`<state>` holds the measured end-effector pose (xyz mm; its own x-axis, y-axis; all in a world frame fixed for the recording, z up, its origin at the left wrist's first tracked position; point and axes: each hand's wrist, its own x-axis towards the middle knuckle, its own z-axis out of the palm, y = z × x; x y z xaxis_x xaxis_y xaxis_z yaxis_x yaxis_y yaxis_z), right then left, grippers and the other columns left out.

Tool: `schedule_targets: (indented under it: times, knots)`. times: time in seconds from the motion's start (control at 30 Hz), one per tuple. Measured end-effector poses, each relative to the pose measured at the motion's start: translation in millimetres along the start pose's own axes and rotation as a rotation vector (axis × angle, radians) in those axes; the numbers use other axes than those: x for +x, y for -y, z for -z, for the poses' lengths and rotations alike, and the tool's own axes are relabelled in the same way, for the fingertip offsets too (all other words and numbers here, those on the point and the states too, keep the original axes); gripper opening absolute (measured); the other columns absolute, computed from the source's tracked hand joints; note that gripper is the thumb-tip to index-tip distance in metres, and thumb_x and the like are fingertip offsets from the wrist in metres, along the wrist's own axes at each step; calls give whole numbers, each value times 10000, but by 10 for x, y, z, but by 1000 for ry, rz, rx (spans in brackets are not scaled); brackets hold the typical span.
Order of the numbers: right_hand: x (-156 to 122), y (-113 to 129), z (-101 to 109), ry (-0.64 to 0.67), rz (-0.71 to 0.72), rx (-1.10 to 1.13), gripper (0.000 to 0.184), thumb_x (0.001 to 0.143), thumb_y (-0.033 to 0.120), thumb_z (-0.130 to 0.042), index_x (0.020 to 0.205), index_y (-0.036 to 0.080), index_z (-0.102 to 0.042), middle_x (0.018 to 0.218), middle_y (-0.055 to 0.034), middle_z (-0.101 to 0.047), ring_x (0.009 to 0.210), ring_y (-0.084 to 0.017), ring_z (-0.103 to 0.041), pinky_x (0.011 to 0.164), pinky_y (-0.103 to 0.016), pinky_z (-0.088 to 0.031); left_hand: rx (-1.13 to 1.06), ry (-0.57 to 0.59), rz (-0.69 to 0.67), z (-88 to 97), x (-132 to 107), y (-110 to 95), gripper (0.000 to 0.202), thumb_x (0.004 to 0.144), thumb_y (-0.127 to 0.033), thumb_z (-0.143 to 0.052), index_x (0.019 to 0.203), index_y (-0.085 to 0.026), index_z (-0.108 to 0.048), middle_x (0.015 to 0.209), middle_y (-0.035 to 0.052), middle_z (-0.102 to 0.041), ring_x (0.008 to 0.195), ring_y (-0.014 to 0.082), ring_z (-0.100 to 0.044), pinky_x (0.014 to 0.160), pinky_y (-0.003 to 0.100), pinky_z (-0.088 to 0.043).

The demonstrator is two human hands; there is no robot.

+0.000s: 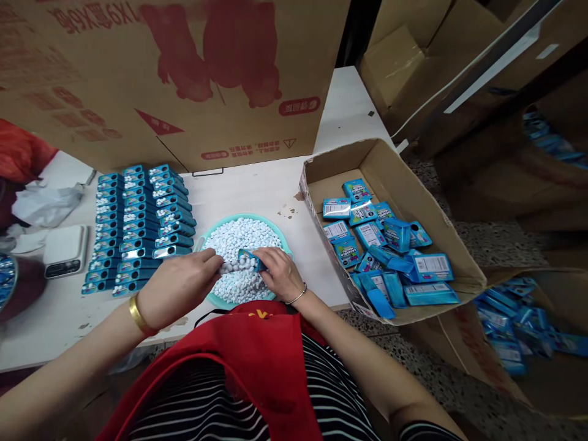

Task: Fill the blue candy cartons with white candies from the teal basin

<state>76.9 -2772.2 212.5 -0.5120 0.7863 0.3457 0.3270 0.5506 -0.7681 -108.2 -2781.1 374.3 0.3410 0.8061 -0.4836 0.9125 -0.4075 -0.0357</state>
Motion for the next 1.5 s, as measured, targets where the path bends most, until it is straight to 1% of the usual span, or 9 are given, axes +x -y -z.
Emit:
schedule_targets:
  times: [0.13, 0.27, 0.37, 0.5, 0.67, 0.83, 1.07, 1.33, 1.5]
  knots:
    - [6, 18, -4, -12, 6, 18, 541, 760, 39, -475, 1269, 222, -470, 1190, -107, -596, 1136, -249, -533, 955, -465, -475, 90, 35, -28, 257, -11, -229, 234, 858, -67, -394, 930, -151, -600, 835, 83, -600, 754, 237, -602, 557, 318, -424]
    - [-12, 2, 25, -49, -9, 37, 544, 773, 53, -476, 1284, 239, -463, 1196, -104, -595, 1127, -249, -540, 949, -468, -480, 24, -77, -1, 198, -115, -88, 200, 873, -126, -417, 934, -170, -602, 841, 75, -601, 763, 232, -588, 588, 329, -436]
    - [-42, -25, 89, -98, -71, 55, 504, 794, 90, -498, 1271, 251, -476, 1178, -93, -605, 1106, -249, -555, 942, -459, -484, -60, -109, 149, -182, -272, 263, 188, 906, -241, -413, 963, -179, -581, 884, 64, -599, 761, 209, -593, 587, 305, -423]
    - [-89, -83, 189, -154, -180, 64, 425, 829, 170, -543, 1243, 252, -499, 1158, -90, -607, 1090, -251, -563, 933, -443, -486, -170, 14, 287, -1032, -356, 544, 180, 904, -239, -398, 940, -173, -561, 920, 78, -607, 815, 212, -606, 639, 298, -429]
    - [-126, -139, 218, -173, -267, 74, 372, 845, 246, -563, 1215, 237, -522, 1128, -100, -612, 1064, -256, -574, 918, -442, -486, -477, -70, 279, -1875, 75, 224, 141, 882, -194, -401, 910, -170, -538, 962, 118, -589, 916, 234, -577, 751, 341, -447]
    - [-174, -166, 167, -189, -327, 85, 363, 841, 294, -583, 1194, 225, -533, 1112, -98, -621, 1037, -249, -586, 900, -426, -492, -610, -157, 232, -2113, 425, 59, 169, 840, -148, -425, 969, -182, -529, 963, 81, -581, 901, 191, -564, 798, 327, -447]
    - [-215, -219, 200, -211, -314, 56, 354, 843, 274, -583, 1189, 226, -527, 1097, -92, -619, 1027, -241, -585, 889, -407, -493, -776, -263, 132, -1893, 224, 252, 206, 882, -316, -470, 1017, -169, -520, 906, 50, -586, 842, 153, -548, 776, 289, -454]
    - [-100, -144, 218, -107, -127, -35, 439, 809, 123, -521, 1235, 228, -499, 1149, -105, -607, 1081, -259, -558, 928, -458, -484, -709, -341, -31, -1020, -36, 367, 210, 905, -328, -473, 1046, -180, -522, 863, 36, -582, 775, 136, -552, 708, 264, -449]
    - [-12, -51, 126, -76, -26, -19, 516, 765, 48, -483, 1255, 205, -485, 1175, -115, -600, 1114, -253, -542, 958, -460, -478, -407, -221, -89, -475, -11, 301, 191, 912, -281, -441, 1020, -162, -544, 915, 64, -608, 809, 170, -582, 692, 291, -461]
